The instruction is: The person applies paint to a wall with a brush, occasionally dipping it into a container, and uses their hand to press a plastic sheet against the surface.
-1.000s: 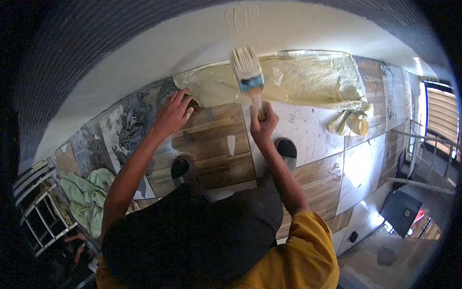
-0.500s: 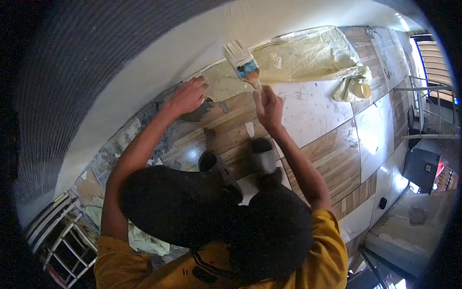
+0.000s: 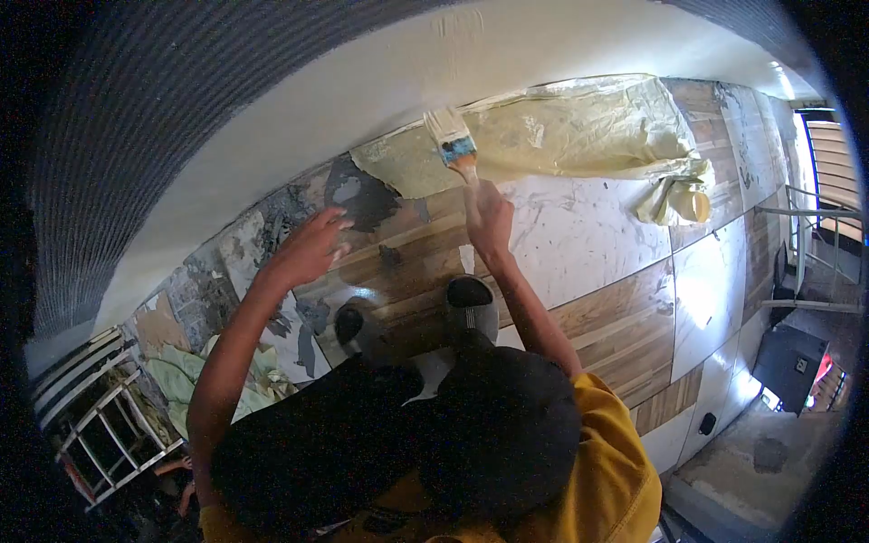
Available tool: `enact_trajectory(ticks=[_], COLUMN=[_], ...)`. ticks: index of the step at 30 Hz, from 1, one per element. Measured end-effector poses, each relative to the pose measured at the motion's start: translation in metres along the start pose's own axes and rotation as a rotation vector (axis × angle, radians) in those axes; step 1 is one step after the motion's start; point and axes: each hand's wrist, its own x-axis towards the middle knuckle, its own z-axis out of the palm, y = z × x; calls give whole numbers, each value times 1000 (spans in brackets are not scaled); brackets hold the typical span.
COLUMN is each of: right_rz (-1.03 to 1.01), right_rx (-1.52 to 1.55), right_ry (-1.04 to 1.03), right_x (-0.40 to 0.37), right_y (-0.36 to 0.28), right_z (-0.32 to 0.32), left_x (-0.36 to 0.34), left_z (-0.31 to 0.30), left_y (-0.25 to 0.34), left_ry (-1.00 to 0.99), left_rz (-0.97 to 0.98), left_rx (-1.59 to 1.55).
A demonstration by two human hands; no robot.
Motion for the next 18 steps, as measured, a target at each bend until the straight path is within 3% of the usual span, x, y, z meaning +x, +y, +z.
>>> enact_trajectory(ticks=[5, 8, 12, 16, 18], right_rz=[-229, -120, -135, 10, -250], right_rx=[168, 73, -167, 80, 165], right_ry=[145, -6, 135, 113, 302], right_x=[36, 60, 33, 21, 34], right_y=[-57, -35, 26, -2, -19], right_z=[1, 16, 28, -19, -32], left_x=[-39, -38, -22, -9, -2], left_z=[-15, -23, -39, -33, -31], left_y=[-9, -7, 9, 17, 23], left_ry=[-97, -132, -158, -142, -150], left_rz=[-232, -218, -169, -47, -25], left_rx=[66, 102, 169, 140, 131])
